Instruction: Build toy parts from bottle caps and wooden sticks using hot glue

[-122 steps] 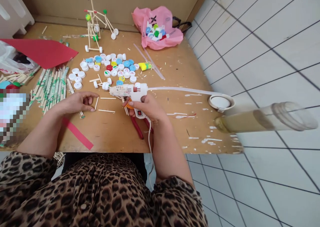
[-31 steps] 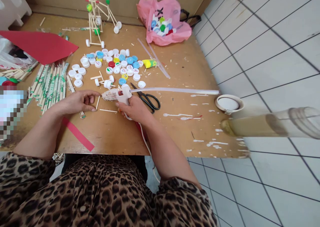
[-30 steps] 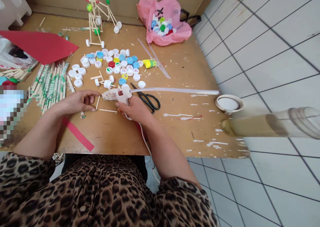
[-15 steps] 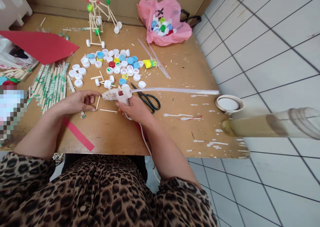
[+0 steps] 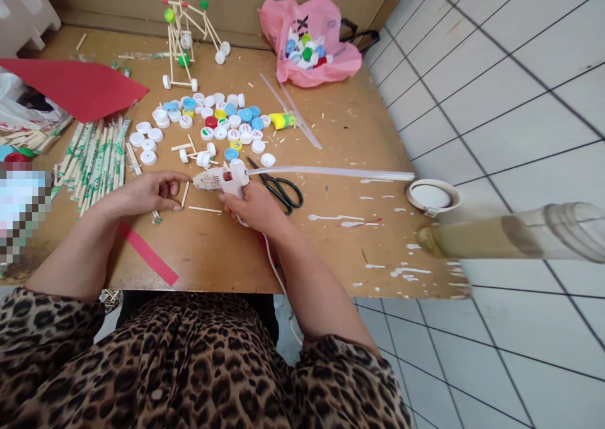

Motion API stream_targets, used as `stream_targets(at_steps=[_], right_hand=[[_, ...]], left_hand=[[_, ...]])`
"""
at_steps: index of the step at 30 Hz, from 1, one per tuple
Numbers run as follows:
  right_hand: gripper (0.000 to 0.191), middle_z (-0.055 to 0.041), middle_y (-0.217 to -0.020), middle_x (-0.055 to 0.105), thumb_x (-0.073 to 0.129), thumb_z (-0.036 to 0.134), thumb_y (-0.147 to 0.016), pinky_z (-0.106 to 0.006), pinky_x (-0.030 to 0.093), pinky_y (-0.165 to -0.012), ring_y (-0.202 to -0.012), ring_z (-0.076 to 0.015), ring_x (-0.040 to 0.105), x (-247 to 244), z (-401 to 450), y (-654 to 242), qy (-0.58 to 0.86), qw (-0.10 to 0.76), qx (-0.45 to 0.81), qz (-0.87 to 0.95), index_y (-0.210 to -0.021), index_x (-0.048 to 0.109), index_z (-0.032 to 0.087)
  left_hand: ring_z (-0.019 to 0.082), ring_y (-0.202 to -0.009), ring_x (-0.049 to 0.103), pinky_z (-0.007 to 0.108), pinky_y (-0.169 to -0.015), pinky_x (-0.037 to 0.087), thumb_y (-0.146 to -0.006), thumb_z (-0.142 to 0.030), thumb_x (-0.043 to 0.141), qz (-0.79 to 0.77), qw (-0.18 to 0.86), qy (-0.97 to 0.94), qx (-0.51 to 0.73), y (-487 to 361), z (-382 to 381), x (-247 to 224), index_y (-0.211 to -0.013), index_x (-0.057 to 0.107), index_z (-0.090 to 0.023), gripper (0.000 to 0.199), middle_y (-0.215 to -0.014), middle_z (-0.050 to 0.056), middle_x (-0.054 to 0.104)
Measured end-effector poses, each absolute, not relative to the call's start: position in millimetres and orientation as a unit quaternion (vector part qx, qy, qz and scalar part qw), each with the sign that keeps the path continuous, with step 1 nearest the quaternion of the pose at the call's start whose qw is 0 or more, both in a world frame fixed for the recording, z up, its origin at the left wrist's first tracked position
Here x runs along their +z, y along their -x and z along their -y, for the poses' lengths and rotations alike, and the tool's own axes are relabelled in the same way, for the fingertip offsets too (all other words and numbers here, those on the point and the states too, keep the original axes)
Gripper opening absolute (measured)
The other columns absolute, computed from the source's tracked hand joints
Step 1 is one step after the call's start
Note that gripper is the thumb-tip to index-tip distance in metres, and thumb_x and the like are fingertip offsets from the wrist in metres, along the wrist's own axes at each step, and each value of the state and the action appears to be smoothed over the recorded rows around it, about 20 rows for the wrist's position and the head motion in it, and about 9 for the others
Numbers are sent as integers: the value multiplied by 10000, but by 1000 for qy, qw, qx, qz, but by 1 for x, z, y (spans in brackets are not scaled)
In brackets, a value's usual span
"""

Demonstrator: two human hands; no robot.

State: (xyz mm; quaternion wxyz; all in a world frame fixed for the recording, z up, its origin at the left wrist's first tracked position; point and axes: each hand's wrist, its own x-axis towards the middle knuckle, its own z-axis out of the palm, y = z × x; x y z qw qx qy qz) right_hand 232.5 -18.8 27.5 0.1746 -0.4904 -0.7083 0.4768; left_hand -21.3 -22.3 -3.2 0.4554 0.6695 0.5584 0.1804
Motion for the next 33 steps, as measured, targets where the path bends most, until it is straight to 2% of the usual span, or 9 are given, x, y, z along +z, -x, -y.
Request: stream_targets(at_steps=[12, 20, 33], right_hand=[[299, -4, -483, 565, 572, 393, -798, -238, 409, -483, -500, -117, 523, 25, 18, -234, 478, 176, 472, 719, -569, 557, 201], [275, 5, -491, 571, 592, 357, -805, -231, 411, -484, -477, -104, 516, 27, 19, -233, 491, 170, 489, 700, -592, 568, 185], [328, 17, -463, 550, 641, 465, -753, -222, 403, -456, -461, -105, 514, 38, 22, -242, 497, 180, 526, 666, -590, 596, 184]], left_hand=[[106, -626, 479, 247, -595, 396, -607, -262, 806, -556, 459, -667, 189, 24, 21, -8, -1174, 656, -187, 592, -737, -53, 538], [107, -632, 484, 250, -595, 400, -614, -265, 802, -562, 457, -667, 175, 23, 22, -4, -1186, 651, -171, 599, -758, -44, 550], [111, -645, 498, 256, -614, 413, -618, -250, 805, -554, 465, -665, 185, 23, 22, -6, -1180, 648, -178, 588, -751, -47, 548]])
